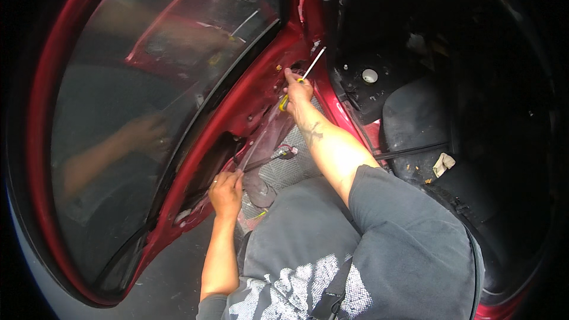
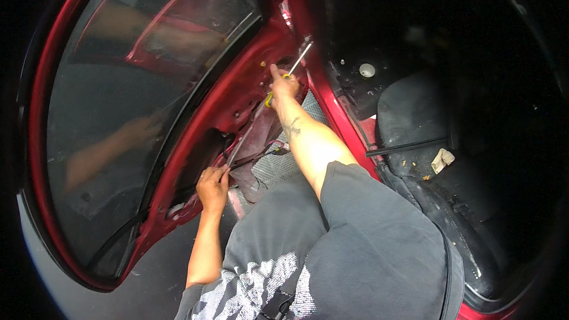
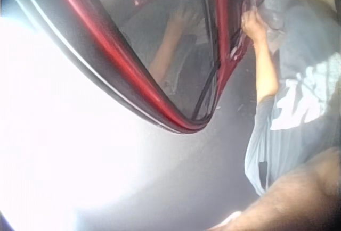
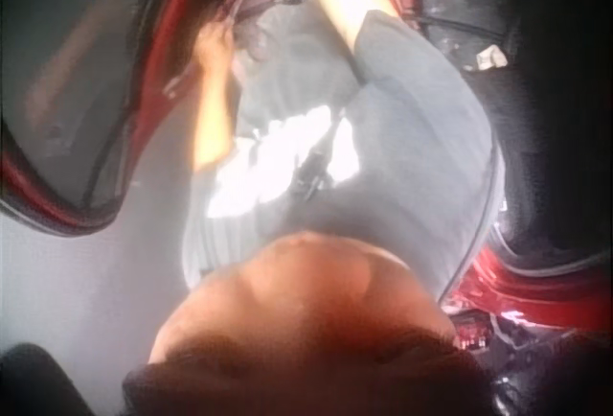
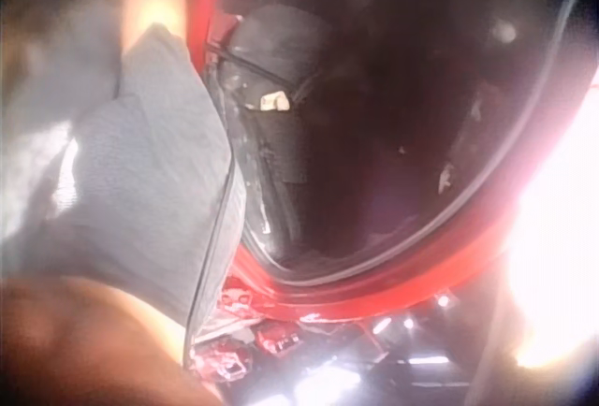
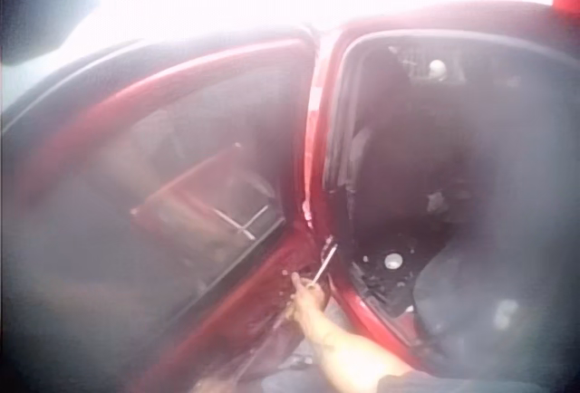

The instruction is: The person carries a car door panel to a red sedan, aligns it with the door frame, and secures it using a screwdriver. They then place a small container of screws inside the trunk and continue fastening the panel.

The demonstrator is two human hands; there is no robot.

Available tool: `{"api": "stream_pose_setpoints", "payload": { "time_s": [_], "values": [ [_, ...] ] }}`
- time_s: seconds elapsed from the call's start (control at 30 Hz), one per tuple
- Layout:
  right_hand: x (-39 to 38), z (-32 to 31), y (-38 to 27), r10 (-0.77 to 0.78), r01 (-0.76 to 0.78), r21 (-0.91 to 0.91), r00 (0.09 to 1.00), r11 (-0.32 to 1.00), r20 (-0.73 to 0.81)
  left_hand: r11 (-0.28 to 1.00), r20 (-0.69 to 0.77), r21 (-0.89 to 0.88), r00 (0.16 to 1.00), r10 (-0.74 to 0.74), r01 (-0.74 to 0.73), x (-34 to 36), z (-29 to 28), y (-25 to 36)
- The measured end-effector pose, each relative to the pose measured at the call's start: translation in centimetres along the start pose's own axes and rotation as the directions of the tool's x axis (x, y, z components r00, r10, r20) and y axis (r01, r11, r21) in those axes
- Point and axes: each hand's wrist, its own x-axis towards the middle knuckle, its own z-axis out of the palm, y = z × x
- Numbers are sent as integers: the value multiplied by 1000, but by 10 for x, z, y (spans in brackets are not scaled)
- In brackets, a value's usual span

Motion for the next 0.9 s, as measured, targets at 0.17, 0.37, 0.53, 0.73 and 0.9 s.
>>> {"api": "stream_pose_setpoints", "payload": {
  "time_s": [0.17,0.37,0.53,0.73,0.9],
  "values": [
    [10,-7,-8,110,-110,-11,993,994,47,992,-10,-24,993,-121,121,-2,5,5],
    [22,-13,-23,129,-129,-8,991,992,27,979,-54,14,977,-204,205,-4,16,17],
    [29,-19,-28,117,-116,-183,993,976,-10,971,-57,29,970,-235,237,-9,29,20],
    [32,-39,-22,119,-95,-296,991,950,63,973,-99,76,972,-211,219,-9,39,19],
    [38,-65,-30,109,-76,-239,986,968,126,944,-83,50,944,-321,325,-25,44,14]
  ]
}}
